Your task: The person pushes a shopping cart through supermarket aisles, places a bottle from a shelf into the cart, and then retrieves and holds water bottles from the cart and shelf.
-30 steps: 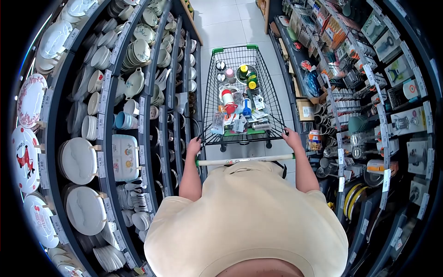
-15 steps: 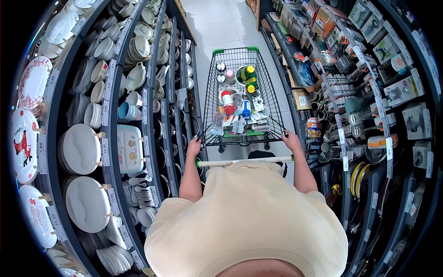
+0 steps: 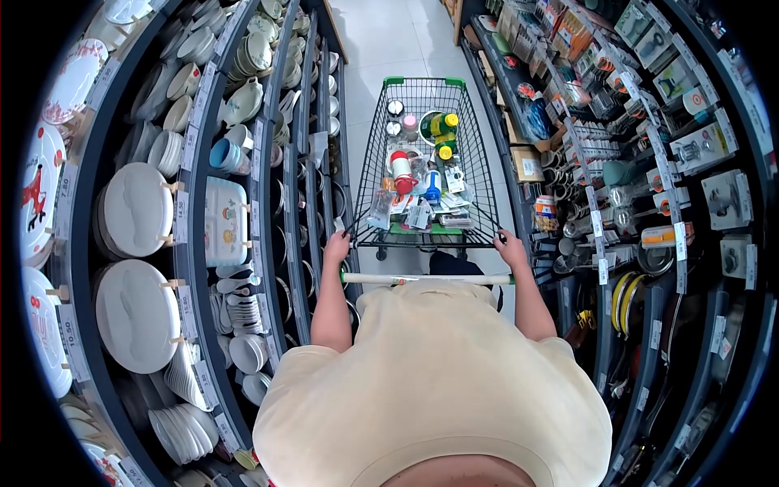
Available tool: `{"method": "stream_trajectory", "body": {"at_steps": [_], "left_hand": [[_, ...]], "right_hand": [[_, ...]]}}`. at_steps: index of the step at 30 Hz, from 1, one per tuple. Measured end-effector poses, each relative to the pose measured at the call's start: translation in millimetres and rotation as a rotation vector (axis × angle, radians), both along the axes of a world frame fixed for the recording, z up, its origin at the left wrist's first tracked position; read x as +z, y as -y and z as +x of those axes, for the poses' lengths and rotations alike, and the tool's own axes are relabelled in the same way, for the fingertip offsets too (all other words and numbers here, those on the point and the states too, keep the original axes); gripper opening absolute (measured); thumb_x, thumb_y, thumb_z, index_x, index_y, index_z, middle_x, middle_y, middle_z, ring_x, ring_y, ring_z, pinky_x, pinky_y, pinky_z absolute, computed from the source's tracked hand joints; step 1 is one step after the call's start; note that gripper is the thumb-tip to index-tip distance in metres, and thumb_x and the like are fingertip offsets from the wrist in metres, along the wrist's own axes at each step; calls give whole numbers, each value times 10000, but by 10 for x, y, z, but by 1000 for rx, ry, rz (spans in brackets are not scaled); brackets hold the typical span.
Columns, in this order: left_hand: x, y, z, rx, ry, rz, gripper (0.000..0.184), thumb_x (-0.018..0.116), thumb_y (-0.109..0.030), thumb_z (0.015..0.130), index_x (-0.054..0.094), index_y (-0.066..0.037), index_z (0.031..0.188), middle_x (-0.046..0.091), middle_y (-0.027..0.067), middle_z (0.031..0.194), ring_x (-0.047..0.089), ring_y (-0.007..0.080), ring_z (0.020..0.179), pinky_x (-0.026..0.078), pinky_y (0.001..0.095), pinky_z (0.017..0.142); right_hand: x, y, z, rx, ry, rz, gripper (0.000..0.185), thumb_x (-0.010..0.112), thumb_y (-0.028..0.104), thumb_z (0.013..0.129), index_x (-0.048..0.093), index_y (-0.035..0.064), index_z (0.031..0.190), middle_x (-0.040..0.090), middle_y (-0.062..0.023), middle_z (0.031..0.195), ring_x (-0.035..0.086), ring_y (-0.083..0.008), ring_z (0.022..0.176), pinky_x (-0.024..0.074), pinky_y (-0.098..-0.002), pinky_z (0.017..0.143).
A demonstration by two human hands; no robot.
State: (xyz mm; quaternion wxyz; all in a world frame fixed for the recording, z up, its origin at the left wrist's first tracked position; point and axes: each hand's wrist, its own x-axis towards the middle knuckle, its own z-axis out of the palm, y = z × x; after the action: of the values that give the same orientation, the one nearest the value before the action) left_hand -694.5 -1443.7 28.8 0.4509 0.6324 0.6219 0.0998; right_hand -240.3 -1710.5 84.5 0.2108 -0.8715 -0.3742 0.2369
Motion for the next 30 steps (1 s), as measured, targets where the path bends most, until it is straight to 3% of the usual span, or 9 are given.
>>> {"method": "stream_trajectory", "body": {"at_steps": [6, 9, 13, 14, 18, 23, 24, 27, 30], "left_hand": [[123, 293, -74, -26, -38, -17, 315, 529, -287, 983, 656, -61, 1161, 688, 200, 846, 699, 329, 735, 538, 434, 654], [97, 436, -138, -64, -20, 18, 324, 556, -233, 963, 655, -5, 1170, 686, 180, 840, 695, 292, 691, 582, 392, 618], [22, 640, -209, -73, -85, 49, 336, 551, -252, 968, 652, -22, 1192, 685, 186, 830, 691, 298, 679, 565, 390, 611], [13, 693, -223, -6, -80, -59, 332, 524, -341, 969, 663, -121, 1175, 697, 204, 995, 673, 389, 923, 509, 487, 817], [-15, 907, -280, -8, -122, -44, 352, 514, -352, 964, 662, -135, 1197, 661, 192, 1165, 598, 411, 1112, 487, 490, 921], [67, 1204, -311, 2, -152, -19, 347, 524, -348, 960, 674, -131, 1185, 671, 204, 1128, 608, 411, 1092, 489, 488, 913], [42, 1268, -328, 10, -155, -12, 345, 527, -347, 959, 678, -130, 1180, 673, 205, 1122, 610, 409, 1090, 490, 486, 911], [-38, 1510, -373, 79, -114, -24, 338, 541, -347, 952, 690, -126, 1160, 681, 205, 1096, 616, 400, 1086, 493, 481, 906], [-180, 1769, -473, 90, -40, -25, 328, 558, -308, 957, 683, -95, 1172, 703, 189, 954, 685, 347, 878, 546, 441, 752]], "right_hand": [[-11, 292, -112, -10, -6, 17, 409, 657, 302, 873, 654, 98, 1227, 705, -229, 1015, 672, -402, 966, 536, -451, 859], [-26, 448, -156, -10, -17, -2, 427, 657, 353, 883, 659, 109, 1234, 705, -232, 1034, 672, -402, 991, 533, -441, 876], [-63, 644, -187, 11, -8, -10, 416, 660, 339, 883, 663, 97, 1221, 705, -238, 1027, 674, -401, 975, 533, -437, 864], [-68, 680, -192, 13, -1, 0, 412, 659, 336, 884, 665, 94, 1217, 706, -238, 1020, 676, -399, 969, 533, -436, 858], [-125, 887, -230, 23, -13, 10, 407, 651, 326, 873, 665, 103, 1212, 708, -223, 1010, 677, -391, 959, 535, -442, 847], [-198, 1117, -211, 40, -8, 8, 409, 646, 347, 861, 668, 137, 1211, 712, -204, 995, 673, -392, 953, 535, -455, 837], [-177, 1160, -227, 46, 3, 14, 408, 660, 336, 865, 675, 91, 1192, 719, -216, 985, 686, -392, 943, 538, -432, 840], [-178, 1304, -218, 62, 7, 15, 409, 663, 335, 864, 675, 98, 1197, 722, -210, 983, 689, -387, 947, 543, -431, 845], [-202, 1484, -229, 80, 12, 1, 417, 657, 347, 852, 666, 135, 1211, 710, -205, 1009, 671, -392, 963, 534, -457, 851]]}}
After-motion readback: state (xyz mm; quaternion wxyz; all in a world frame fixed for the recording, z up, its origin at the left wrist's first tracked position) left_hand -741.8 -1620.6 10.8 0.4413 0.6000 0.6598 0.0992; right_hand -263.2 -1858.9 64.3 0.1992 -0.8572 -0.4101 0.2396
